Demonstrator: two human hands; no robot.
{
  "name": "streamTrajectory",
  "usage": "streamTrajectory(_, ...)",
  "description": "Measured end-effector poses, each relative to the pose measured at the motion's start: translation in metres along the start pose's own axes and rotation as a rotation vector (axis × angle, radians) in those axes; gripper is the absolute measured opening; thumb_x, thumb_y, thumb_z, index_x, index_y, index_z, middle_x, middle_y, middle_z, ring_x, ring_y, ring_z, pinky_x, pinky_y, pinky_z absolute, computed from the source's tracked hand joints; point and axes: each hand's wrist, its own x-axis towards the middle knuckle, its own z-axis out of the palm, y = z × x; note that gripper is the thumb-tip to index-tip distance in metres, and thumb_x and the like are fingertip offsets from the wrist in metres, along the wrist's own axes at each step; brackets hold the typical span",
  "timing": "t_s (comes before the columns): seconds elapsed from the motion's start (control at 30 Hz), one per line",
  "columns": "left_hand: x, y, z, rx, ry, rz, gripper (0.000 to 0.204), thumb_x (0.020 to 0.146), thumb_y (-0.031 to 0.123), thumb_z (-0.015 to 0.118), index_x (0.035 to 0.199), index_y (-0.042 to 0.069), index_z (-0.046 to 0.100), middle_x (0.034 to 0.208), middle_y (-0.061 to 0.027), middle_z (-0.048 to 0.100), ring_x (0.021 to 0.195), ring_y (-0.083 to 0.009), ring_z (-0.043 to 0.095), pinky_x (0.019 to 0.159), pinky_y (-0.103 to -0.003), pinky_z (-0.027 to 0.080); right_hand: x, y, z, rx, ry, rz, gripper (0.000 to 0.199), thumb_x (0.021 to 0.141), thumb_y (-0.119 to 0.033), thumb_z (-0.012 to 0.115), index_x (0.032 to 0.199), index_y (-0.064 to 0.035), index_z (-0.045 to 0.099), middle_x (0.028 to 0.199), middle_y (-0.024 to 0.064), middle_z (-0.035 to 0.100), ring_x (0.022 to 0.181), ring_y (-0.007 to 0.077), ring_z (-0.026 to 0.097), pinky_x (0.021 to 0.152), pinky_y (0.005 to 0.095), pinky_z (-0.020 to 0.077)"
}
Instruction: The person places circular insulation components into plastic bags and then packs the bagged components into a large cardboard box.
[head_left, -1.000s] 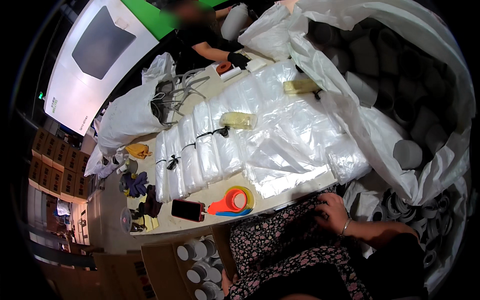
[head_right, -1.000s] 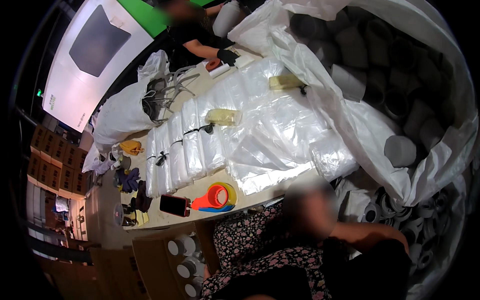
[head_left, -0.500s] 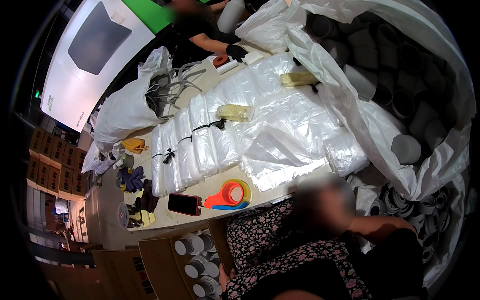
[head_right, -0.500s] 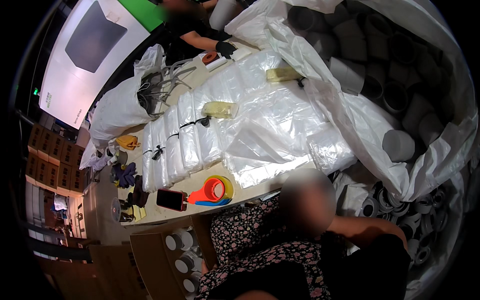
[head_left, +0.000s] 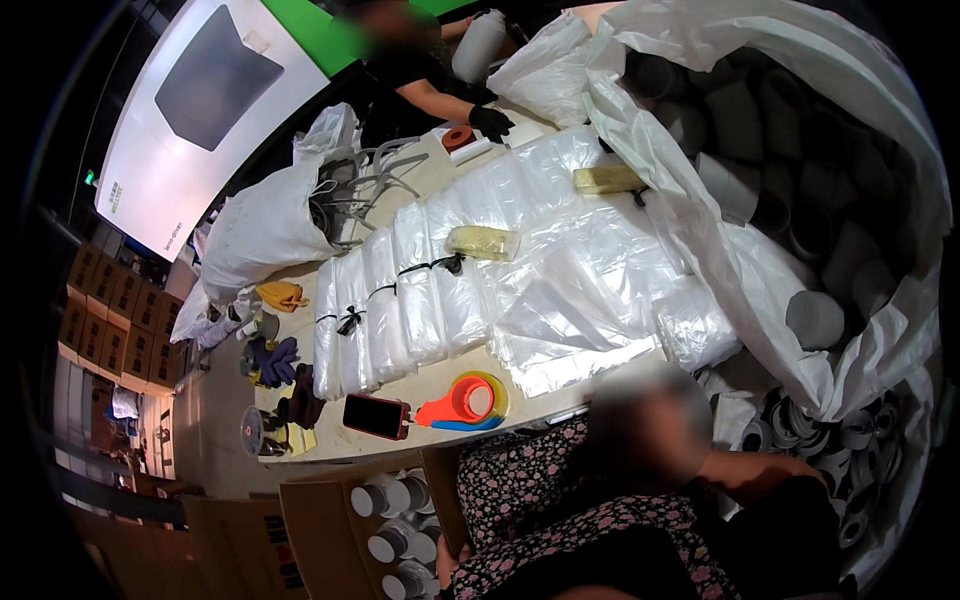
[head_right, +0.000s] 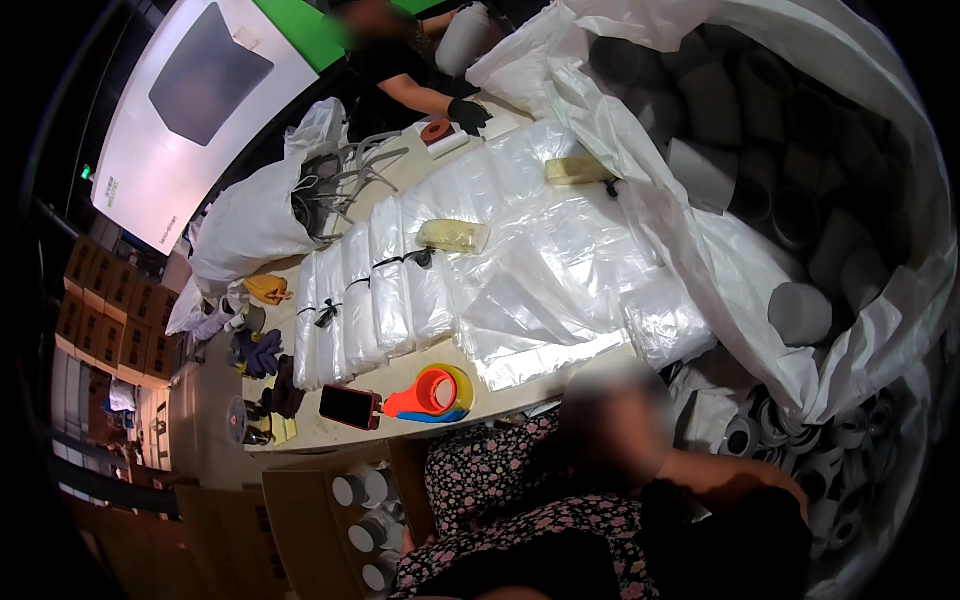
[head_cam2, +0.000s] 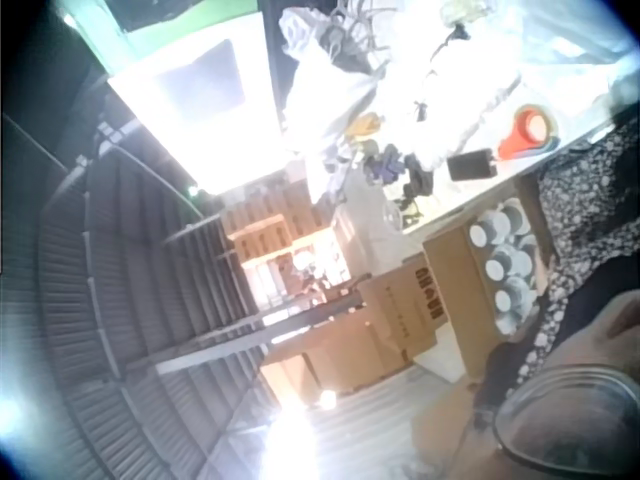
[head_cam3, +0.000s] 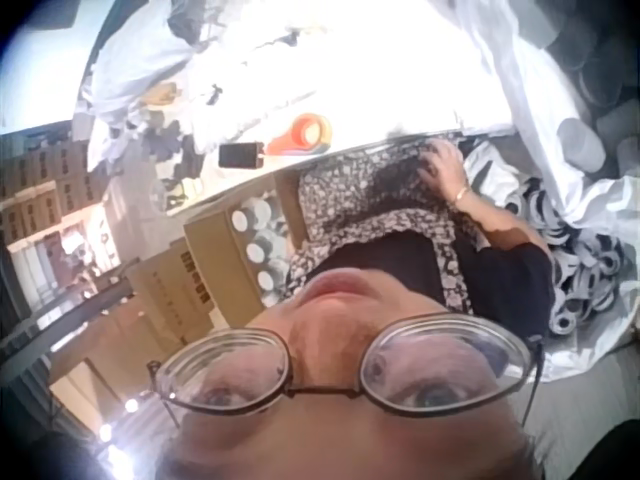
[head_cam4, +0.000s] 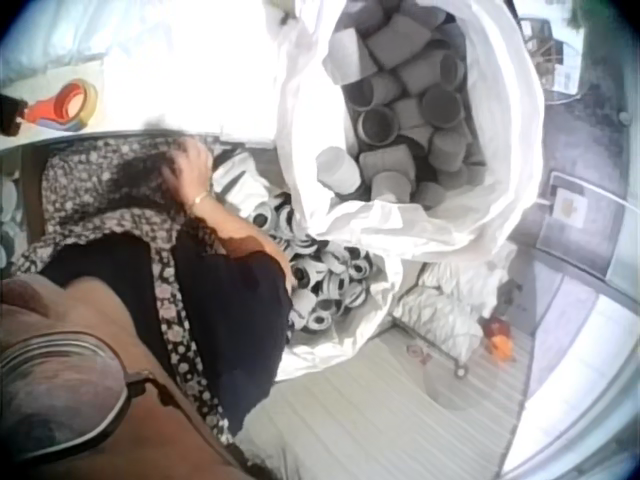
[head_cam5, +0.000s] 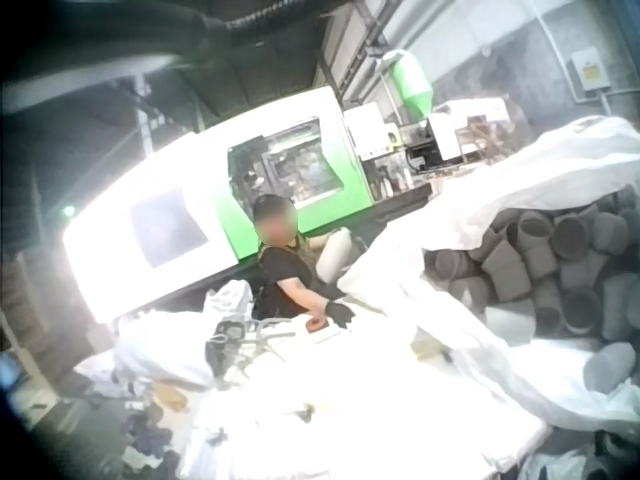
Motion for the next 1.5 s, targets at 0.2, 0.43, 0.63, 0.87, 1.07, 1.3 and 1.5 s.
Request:
streamTrajectory(0.2,0.058,0.157,-0.064,-0.484,-0.092,0.36,0.091,0.073,0.006,0.075,0.146,0.007,0.022,0.148,-0.0168,0.029,0.134,-0.0299,0.035,0.103,-0.044,0.04,0.053,-0.014,-0.047,0.522,-0.025,0.178,0.046,0.093,-0.022,0.055,0.134,-0.0059,0.043,0.126,0.0124,0.052,0.115,0.0218,0.052,0.094,0.0337,0.0444)
streamTrajectory(0.43,0.178,0.352,-0.055,-0.697,-0.642,0.553,0.1,0.068,0.006,0.07,0.15,0.018,0.014,0.151,-0.0092,0.015,0.134,-0.0327,0.03,0.089,-0.052,0.053,0.198,-0.039,-0.141,0.837,-0.244,0.106,0.099,0.065,-0.009,0.073,0.149,-0.0147,0.02,0.143,0.0117,0.034,0.125,0.0221,0.04,0.094,0.036,0.044)
streamTrajectory(0.63,0.183,0.386,-0.062,-0.659,-0.661,0.559,0.106,0.066,0.028,0.079,0.15,0.022,0.014,0.146,-0.0066,0.022,0.125,-0.0249,0.041,0.087,-0.052,0.054,0.215,-0.029,-0.164,0.824,-0.348,0.105,0.102,0.064,-0.012,0.075,0.149,-0.0147,0.019,0.143,0.0117,0.033,0.125,0.0231,0.038,0.097,0.0368,0.0438)
streamTrajectory(0.87,0.183,0.381,-0.064,-0.615,-0.68,0.53,0.109,0.064,0.03,0.08,0.15,0.023,0.015,0.145,-0.0069,0.023,0.124,-0.0241,0.042,0.087,-0.05,0.054,0.229,-0.036,-0.155,0.937,-0.404,0.164,0.1,0.067,-0.013,0.073,0.149,-0.0154,0.016,0.143,0.0145,0.029,0.122,0.0229,0.04,0.083,0.0338,0.0538)
streamTrajectory(1.07,0.185,0.379,-0.069,-0.621,-0.692,0.541,0.108,0.064,0.029,0.079,0.15,0.023,0.014,0.147,-0.0071,0.022,0.126,-0.0245,0.041,0.087,-0.05,0.054,0.244,-0.037,-0.151,0.928,-0.442,0.137,0.101,0.068,-0.013,0.073,0.15,-0.0166,0.014,0.142,0.0147,0.029,0.119,0.0225,0.043,0.083,0.0331,0.0552)
streamTrajectory(1.3,0.188,0.375,-0.067,-0.659,-0.734,0.53,0.104,0.068,0.025,0.078,0.15,0.022,0.015,0.149,-0.0073,0.024,0.128,-0.0247,0.042,0.088,-0.048,0.053,0.251,-0.048,-0.15,0.952,-0.454,0.188,0.104,0.069,-0.013,0.075,0.151,-0.0181,0.012,0.142,0.0155,0.029,0.115,0.0222,0.047,0.081,0.0311,0.0559)
streamTrajectory(1.5,0.191,0.334,-0.06,-0.609,-0.713,0.536,0.084,0.078,0.015,0.071,0.147,0.015,0.024,0.138,-0.0116,0.044,0.119,-0.024,0.052,0.093,-0.036,0.05,0.227,-0.032,-0.127,0.931,-0.495,0.16,0.1,0.07,-0.009,0.074,0.15,-0.0135,0.014,0.136,0.0125,0.037,0.109,0.018,0.051,0.089,0.0288,0.0498)
